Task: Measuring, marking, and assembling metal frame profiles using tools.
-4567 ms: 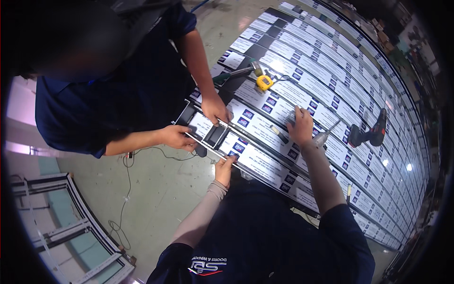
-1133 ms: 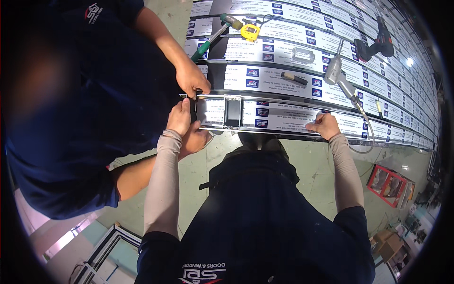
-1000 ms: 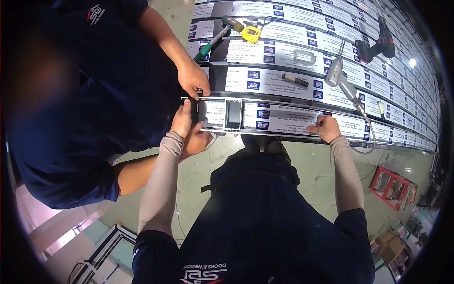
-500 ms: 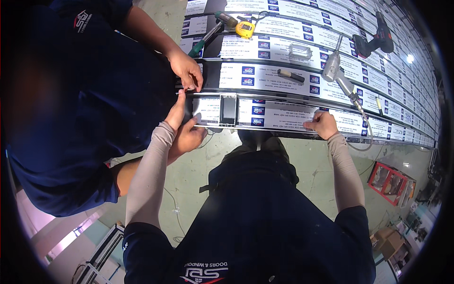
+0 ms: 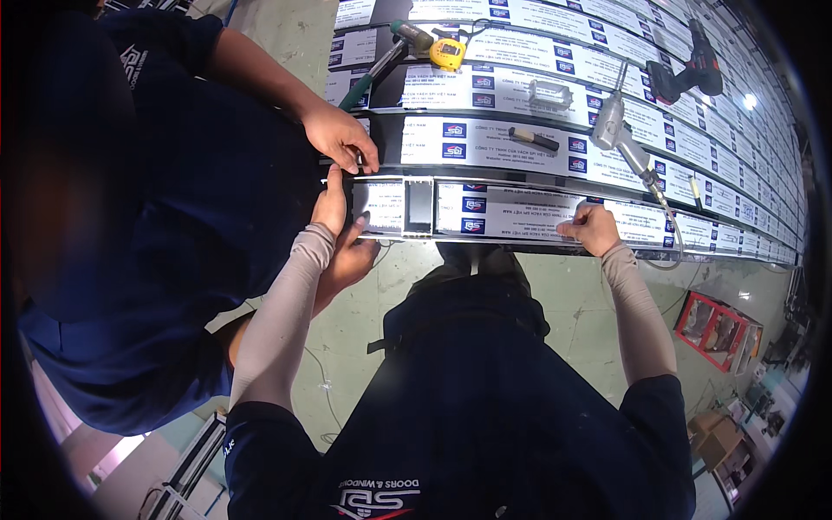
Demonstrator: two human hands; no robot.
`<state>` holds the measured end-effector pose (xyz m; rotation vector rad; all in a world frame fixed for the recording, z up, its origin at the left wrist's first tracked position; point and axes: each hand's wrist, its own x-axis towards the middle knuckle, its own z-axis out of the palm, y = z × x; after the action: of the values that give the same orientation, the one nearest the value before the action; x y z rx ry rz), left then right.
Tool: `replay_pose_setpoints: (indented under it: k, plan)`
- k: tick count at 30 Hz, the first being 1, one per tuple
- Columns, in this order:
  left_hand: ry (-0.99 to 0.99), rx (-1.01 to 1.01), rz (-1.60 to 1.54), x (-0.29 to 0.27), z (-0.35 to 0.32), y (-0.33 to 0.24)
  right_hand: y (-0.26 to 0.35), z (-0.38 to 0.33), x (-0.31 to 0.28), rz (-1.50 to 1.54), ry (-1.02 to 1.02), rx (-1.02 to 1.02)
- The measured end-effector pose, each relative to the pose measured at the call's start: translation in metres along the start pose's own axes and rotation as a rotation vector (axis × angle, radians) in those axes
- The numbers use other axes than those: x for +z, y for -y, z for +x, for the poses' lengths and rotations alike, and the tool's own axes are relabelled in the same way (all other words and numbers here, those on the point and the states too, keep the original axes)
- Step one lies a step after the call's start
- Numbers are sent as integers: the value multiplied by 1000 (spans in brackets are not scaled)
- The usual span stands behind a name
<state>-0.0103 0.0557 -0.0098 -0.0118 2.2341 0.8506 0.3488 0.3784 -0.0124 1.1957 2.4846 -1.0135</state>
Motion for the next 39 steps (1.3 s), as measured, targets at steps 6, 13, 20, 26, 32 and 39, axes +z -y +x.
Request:
replay_pose_setpoints:
  k: [6,13,20,26,32,39]
  plan:
    - [-72,30,205,1,4,-3,9,5,-6,-22,65,57]
    - [-41,63,214,-1,11,-7,13,21,-12,-95,100,58]
    - [128,137,9,-9,59,72,10,17,-6,-107,154,37]
    - [282,-45,-285,4,15,-1,-6,-4,-1,-97,21,65]
    - [145,7,21,-4,20,4,-1,-1,0,-44,-4,17]
    - [8,-15,343,-1,16,-6,-3,4,5,53,1,50]
